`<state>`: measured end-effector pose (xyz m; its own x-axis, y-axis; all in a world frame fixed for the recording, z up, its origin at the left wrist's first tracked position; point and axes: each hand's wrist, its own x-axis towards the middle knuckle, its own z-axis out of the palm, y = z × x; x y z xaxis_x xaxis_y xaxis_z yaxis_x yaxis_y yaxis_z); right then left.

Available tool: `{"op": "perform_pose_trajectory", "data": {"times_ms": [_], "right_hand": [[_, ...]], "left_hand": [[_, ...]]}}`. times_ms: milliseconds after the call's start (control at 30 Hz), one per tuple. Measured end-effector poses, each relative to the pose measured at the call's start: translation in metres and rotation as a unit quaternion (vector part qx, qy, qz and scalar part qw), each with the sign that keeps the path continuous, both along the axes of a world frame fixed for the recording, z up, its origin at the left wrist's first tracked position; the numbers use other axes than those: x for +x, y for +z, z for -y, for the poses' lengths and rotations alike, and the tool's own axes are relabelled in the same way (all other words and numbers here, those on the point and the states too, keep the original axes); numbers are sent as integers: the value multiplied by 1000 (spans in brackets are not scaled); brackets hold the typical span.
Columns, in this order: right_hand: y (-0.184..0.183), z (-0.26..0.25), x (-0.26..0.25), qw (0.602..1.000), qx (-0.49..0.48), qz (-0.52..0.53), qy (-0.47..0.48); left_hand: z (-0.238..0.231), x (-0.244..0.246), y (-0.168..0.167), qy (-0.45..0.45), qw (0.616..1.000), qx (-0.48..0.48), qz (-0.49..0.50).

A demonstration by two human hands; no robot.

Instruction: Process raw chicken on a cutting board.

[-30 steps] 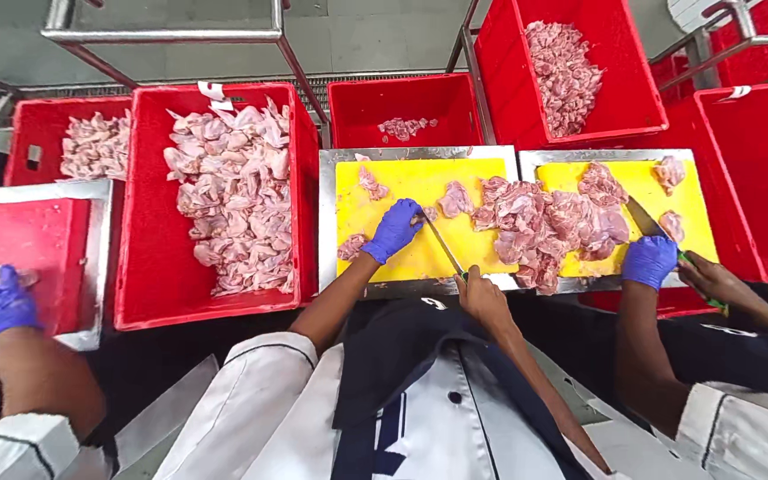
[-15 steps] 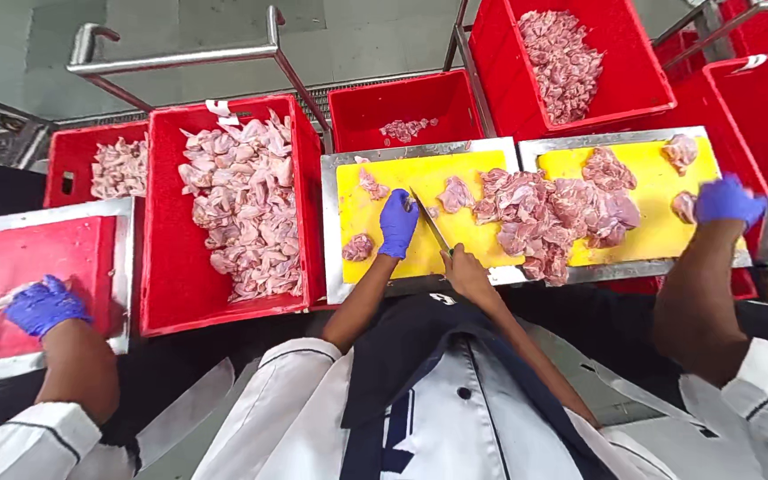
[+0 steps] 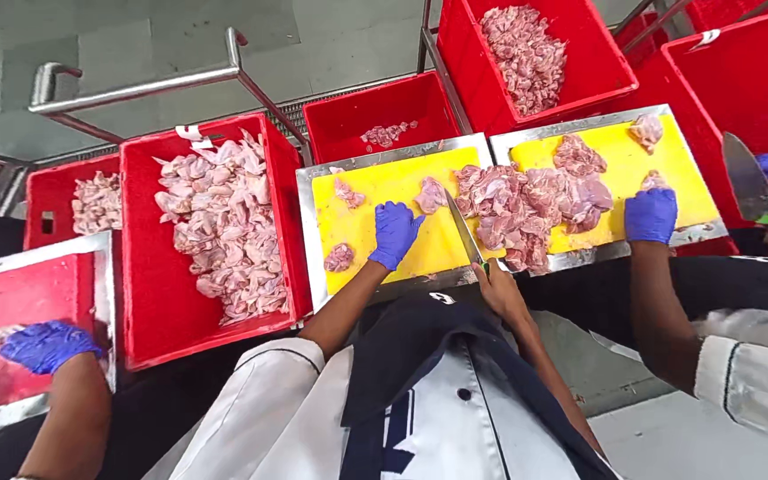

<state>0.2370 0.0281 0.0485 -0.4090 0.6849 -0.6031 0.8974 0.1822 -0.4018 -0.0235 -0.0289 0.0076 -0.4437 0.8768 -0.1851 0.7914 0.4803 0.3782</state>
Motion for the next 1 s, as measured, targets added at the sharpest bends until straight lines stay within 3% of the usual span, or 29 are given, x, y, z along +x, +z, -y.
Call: {"op": "perform_pose_trajectory", "data": {"times_ms": [100, 167, 533, 733, 800, 867, 1000], "right_hand": [[2, -2, -2, 1000, 8, 1, 7], [3, -2, -5, 1000, 3, 8, 19], [20, -25, -46, 980, 83, 87, 158], [-2, -43, -151, 987, 69, 41, 137], [-3, -42, -165, 988, 63, 41, 138], [1, -33, -142, 989, 55, 52, 123], [8, 4, -38, 988, 15, 132, 83]], "left_hand": [[-20, -8, -12, -72, 990, 112, 40], [-28, -9, -23, -116, 986, 111, 43], [-17, -21, -24, -88, 990, 97, 45], [-19, -26, -26, -112, 987, 107, 42], [-14, -28, -27, -113, 987, 105, 34], [-13, -31, -23, -108, 989, 89, 38], [-3, -28, -27, -66, 993, 82, 51]]}}
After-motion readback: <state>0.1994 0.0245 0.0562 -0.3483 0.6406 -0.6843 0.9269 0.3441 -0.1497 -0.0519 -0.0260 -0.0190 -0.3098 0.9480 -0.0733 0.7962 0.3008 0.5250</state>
